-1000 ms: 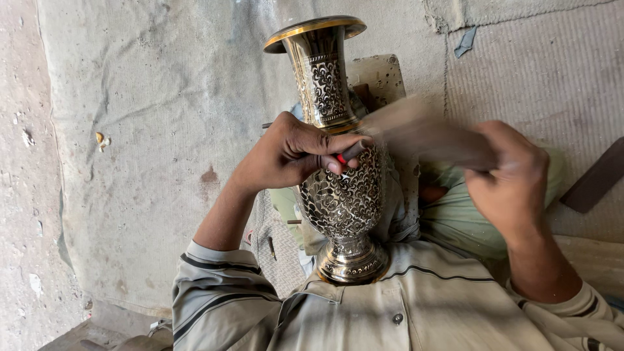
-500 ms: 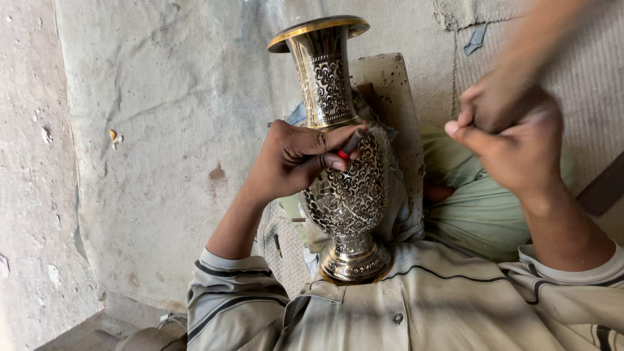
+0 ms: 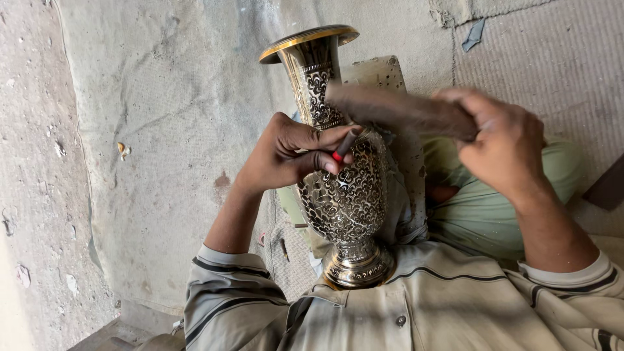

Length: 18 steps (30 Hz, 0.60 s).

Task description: The person sits on the floor holding an ornate brass vase against their body and decorates its surface by hammering a small punch held against the metal with a wooden mallet, working section by section around the vase's patterned body.

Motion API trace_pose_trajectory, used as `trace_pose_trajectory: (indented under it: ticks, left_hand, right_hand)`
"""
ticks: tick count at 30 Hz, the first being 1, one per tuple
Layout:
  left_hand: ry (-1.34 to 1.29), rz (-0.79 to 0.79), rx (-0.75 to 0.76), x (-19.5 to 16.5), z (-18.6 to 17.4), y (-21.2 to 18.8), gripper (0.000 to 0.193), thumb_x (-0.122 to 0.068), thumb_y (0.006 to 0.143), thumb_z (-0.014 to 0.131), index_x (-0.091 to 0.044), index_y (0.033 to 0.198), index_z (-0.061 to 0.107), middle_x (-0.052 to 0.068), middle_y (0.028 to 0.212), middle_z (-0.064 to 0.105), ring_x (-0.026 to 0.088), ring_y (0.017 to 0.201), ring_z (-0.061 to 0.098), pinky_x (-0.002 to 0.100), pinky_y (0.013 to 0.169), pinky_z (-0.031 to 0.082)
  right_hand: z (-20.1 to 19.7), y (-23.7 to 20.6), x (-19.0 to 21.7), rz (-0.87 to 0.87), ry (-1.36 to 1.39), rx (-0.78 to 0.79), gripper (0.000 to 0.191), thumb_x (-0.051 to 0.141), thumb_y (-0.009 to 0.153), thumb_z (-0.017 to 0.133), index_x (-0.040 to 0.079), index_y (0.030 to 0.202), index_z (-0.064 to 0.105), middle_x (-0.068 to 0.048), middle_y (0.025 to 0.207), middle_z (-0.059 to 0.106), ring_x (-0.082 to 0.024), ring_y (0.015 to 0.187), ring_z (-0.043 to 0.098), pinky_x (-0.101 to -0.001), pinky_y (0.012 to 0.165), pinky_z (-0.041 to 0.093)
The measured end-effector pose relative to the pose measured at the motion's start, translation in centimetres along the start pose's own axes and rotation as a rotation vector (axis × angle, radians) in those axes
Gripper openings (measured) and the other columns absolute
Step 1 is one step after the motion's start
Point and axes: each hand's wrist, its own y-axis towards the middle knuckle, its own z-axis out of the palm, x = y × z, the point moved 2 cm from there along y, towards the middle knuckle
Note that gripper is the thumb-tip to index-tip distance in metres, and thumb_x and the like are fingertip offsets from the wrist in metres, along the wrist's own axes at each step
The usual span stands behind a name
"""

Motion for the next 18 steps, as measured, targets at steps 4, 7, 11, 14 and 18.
trace_pose_trajectory:
  ticks: [4,7,11,14,18]
  left_hand:
    - [0.027,0.045,-0.048,-0.3,0.3,-0.3,0.050,0.000,0.093,0.079,-0.012,0.139,0.064,0.008,0.104,0.079,0.015,0.094,0.079,0.032,0.101,0.064]
    - [0.070,0.045,-0.028,-0.2,0.2,-0.4,0.045,0.001,0.094,0.079,-0.013,0.135,0.067,0.009,0.105,0.080,0.017,0.095,0.081,0.030,0.092,0.068]
    - [0.069,0.010,-0.016,0.1,-0.1,-0.4,0.048,-0.001,0.093,0.079,-0.015,0.136,0.065,0.008,0.104,0.080,0.015,0.090,0.080,0.028,0.087,0.066]
    - [0.063,0.045,0.007,0.1,-0.1,-0.3,0.047,0.000,0.095,0.079,-0.016,0.137,0.065,0.009,0.106,0.080,0.015,0.092,0.080,0.028,0.087,0.066]
    - [0.018,0.021,0.008,0.3,0.0,-0.4,0.046,0.002,0.096,0.078,-0.019,0.136,0.068,0.009,0.102,0.080,0.014,0.092,0.080,0.029,0.086,0.067]
  right_hand:
    - [-0.6,1.5,0.9,-0.006,0.909,-0.040,0.037,0.001,0.091,0.075,0.015,0.124,0.064,0.002,0.096,0.070,-0.008,0.083,0.068,-0.0265,0.078,0.058]
    - [-0.8,2.3,1.4,-0.059,0.000,0.062,0.021,-0.008,0.096,0.073,0.011,0.106,0.074,-0.003,0.075,0.070,-0.015,0.063,0.066,-0.0321,0.060,0.053]
    - [-0.7,1.9,1.4,-0.092,0.485,-0.005,0.023,-0.007,0.089,0.071,0.008,0.107,0.068,0.000,0.089,0.069,-0.011,0.083,0.066,-0.0293,0.079,0.055]
    - [-0.5,1.4,1.2,-0.077,0.274,-0.025,0.022,-0.008,0.088,0.070,0.007,0.104,0.070,-0.001,0.084,0.068,-0.012,0.079,0.065,-0.0306,0.073,0.051]
    - [-0.5,1.0,1.2,-0.108,0.215,-0.020,0.026,-0.009,0.085,0.074,0.008,0.104,0.071,0.001,0.081,0.068,-0.013,0.078,0.065,-0.0347,0.080,0.051]
